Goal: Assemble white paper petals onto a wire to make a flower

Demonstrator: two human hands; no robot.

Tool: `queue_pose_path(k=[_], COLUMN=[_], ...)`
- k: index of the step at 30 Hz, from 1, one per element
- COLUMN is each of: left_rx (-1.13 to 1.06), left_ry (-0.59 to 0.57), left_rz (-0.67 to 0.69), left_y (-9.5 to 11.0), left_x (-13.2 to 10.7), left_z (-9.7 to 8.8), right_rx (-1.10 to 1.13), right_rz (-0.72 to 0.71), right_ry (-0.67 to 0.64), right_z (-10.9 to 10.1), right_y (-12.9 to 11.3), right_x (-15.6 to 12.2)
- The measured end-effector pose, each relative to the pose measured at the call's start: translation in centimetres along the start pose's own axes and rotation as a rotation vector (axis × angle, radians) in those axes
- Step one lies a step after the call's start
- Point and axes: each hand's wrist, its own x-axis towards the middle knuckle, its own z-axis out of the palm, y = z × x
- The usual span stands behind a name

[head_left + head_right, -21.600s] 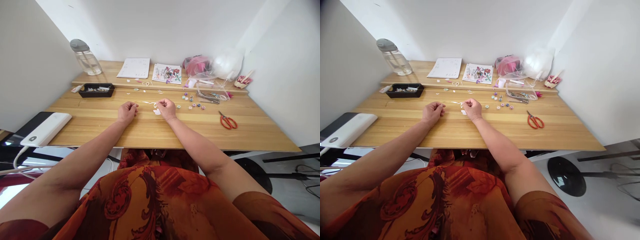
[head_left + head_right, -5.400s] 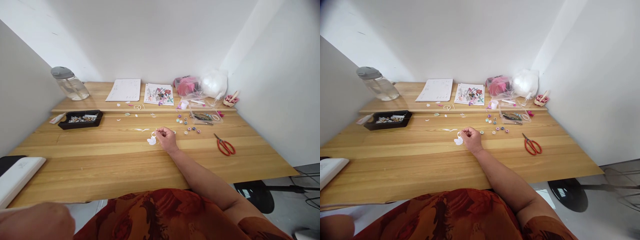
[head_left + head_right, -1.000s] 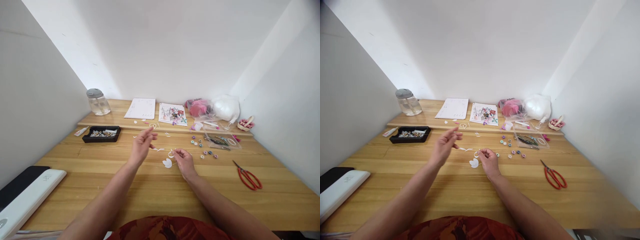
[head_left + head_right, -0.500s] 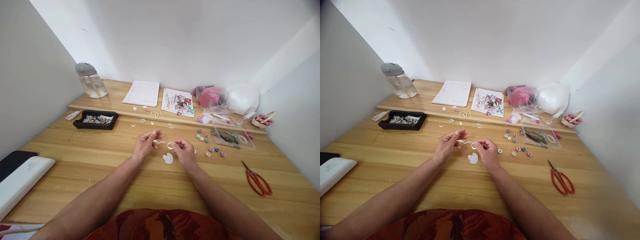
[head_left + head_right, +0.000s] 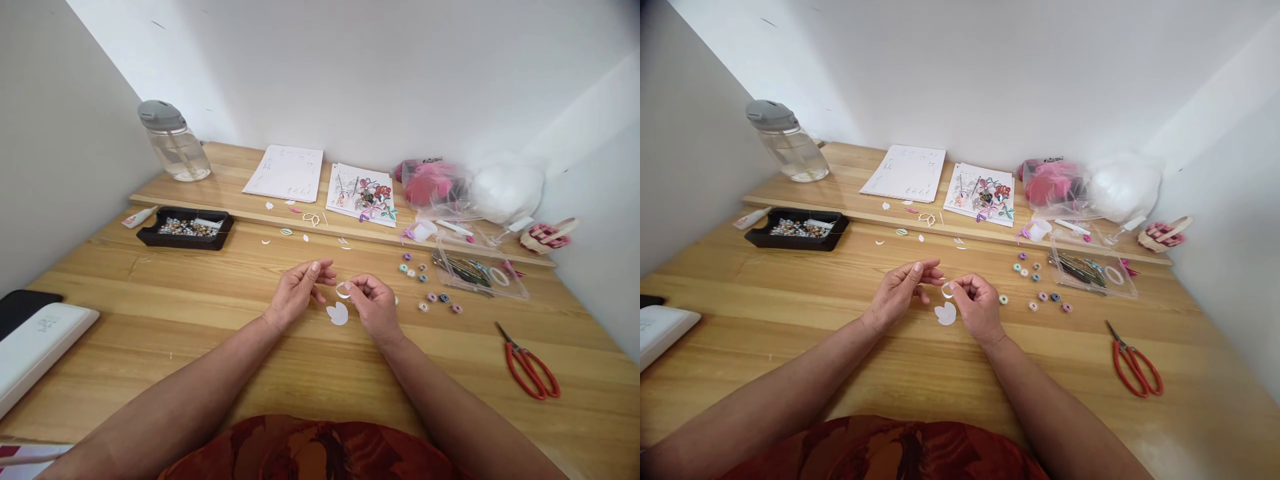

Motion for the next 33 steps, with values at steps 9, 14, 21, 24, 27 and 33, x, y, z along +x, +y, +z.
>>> queue_pose_path(k=[9,14,21,24,27,33], left_rx=[-0.080,-0.077,-0.122,-0.140,-0.134,-0.137], left_ry=[-0.044,-0.037,-0.083,-0.076,-0.050,0.002], left_rz=[-0.095,-0.169,-0.187,-0.196,-0.206,-0.203], left_y=[-0.6,-0.6,-0.6,-0.6,-0.6,-0.8], left_x=[-0.2,-0.3,-0.5,-0.6,-0.7,-0.8], left_z=[0.3,0.6,0.7,0.8,1.0,1.2], right_rx=[0.024,0.040,0.050,0.061,0.053,0.030], right_rz=[0.001,0.028,0.033,0.027,0.010,-0.014], right_ry=[-0.011,-0.007,0.001,0.001,0.002,-0.001], right_z=[0.1,0.1,0.2,0.2,0.3,0.6], right_y=[0.0,-0.2,-0.4,-0.4,-0.5,-0.6], right_x=[-0.1,-0.1,-0.2,-0.2,-0.3,-0.6])
